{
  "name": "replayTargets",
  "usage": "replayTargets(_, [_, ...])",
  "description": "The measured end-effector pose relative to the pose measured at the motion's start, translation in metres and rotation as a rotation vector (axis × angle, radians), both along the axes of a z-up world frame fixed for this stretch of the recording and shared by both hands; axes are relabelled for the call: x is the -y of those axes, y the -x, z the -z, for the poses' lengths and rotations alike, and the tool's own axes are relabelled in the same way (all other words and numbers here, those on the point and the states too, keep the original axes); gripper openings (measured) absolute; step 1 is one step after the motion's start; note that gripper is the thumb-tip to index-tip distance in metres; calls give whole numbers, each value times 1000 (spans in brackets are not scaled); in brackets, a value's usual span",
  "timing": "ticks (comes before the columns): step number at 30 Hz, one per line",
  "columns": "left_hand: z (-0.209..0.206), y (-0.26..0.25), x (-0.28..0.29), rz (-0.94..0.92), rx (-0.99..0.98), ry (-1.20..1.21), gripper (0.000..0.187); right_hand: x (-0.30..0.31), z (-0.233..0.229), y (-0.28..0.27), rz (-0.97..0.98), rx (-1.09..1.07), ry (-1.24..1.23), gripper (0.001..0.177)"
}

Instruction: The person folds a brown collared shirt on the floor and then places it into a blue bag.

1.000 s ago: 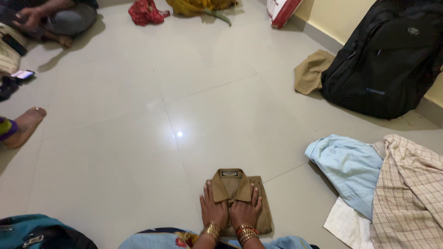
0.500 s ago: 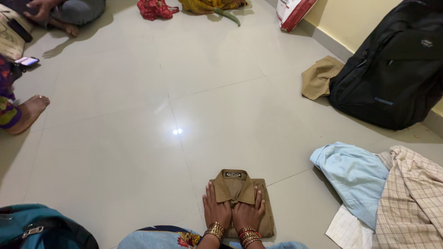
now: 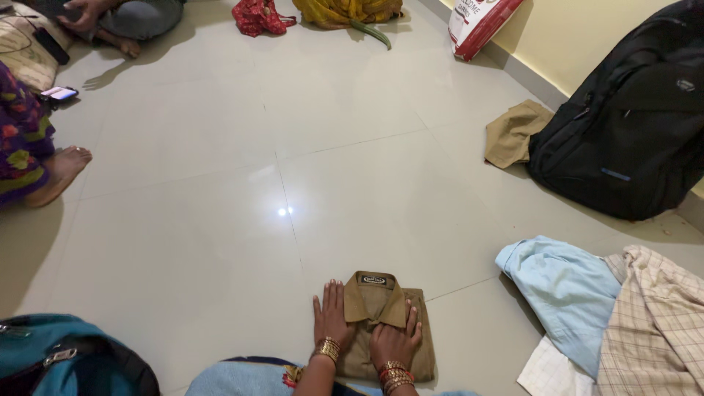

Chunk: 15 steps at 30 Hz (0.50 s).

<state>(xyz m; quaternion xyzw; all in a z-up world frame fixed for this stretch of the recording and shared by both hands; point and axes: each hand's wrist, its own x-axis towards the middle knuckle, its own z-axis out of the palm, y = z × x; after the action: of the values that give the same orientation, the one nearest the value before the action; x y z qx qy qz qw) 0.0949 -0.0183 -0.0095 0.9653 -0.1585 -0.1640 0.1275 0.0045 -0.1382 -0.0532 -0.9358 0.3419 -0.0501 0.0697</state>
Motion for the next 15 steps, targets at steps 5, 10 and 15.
replayTargets(5, [34, -32, -43, -313, 72, -114, 68, 9, 6, 0, -25, 38, 3, 68])
replayTargets(10, [9, -70, -121, -580, 436, 41, 74, 21, 7, 5, -104, 71, 28, 63])
replayTargets(15, [-66, -45, -294, -743, 613, -293, 80, 28, 1, 22, -167, 78, 65, 62])
